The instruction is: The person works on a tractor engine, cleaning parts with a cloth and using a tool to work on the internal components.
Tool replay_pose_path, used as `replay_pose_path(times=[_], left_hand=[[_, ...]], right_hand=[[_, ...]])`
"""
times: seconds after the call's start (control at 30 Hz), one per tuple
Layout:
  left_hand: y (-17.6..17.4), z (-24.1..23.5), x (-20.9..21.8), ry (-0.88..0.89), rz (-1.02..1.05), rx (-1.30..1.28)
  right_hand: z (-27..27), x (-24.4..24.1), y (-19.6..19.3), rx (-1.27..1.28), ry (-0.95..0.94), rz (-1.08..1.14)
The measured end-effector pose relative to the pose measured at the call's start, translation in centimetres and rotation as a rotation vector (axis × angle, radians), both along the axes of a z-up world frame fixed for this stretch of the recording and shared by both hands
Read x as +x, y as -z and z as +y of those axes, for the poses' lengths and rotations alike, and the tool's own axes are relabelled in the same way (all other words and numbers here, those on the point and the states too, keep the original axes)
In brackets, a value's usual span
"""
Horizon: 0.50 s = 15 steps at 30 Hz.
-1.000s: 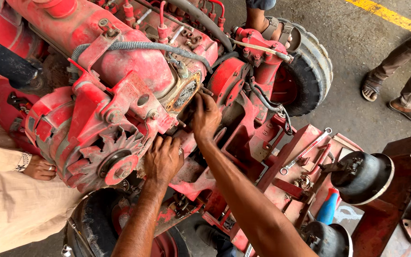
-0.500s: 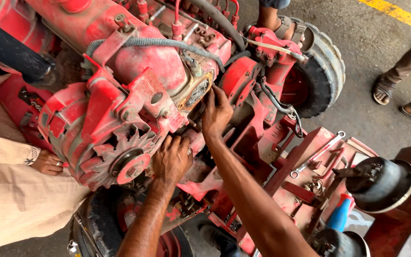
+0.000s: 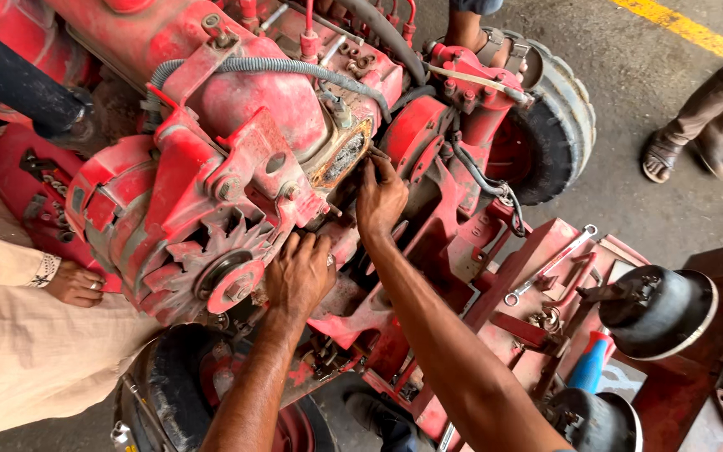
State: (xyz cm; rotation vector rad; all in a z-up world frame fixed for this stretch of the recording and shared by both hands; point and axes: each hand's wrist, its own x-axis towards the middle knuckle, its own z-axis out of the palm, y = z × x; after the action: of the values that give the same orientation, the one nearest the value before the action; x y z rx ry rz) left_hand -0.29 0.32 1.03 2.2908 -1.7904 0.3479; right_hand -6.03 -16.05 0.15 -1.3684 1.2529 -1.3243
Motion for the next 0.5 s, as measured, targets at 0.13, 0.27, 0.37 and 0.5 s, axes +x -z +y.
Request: replay_pose_path(times=[0.13,0.27,0.37,0.5], left_hand=[[0.2,-0.2,0.1,-0.005,0.010,-0.006],[-0.2,-0.1,-0.1,-0.013,-0.021,0.029],[-0.5,-0.2,0.0,-0.012,0.010,0.059],[-0.1,-0.3,-0.1,-0.025,0.006,0.042]], right_hand=[[0.2,0.5,0.2,0.033,-0.035,-0.192],[0.2,-0.2,0.8,0.196,-0.025,0.056],[0.1,0.2,1.0,0.106,-0.030,-0.027],[0.5,1.1,0.6,0.059,-0.073,-0.323]])
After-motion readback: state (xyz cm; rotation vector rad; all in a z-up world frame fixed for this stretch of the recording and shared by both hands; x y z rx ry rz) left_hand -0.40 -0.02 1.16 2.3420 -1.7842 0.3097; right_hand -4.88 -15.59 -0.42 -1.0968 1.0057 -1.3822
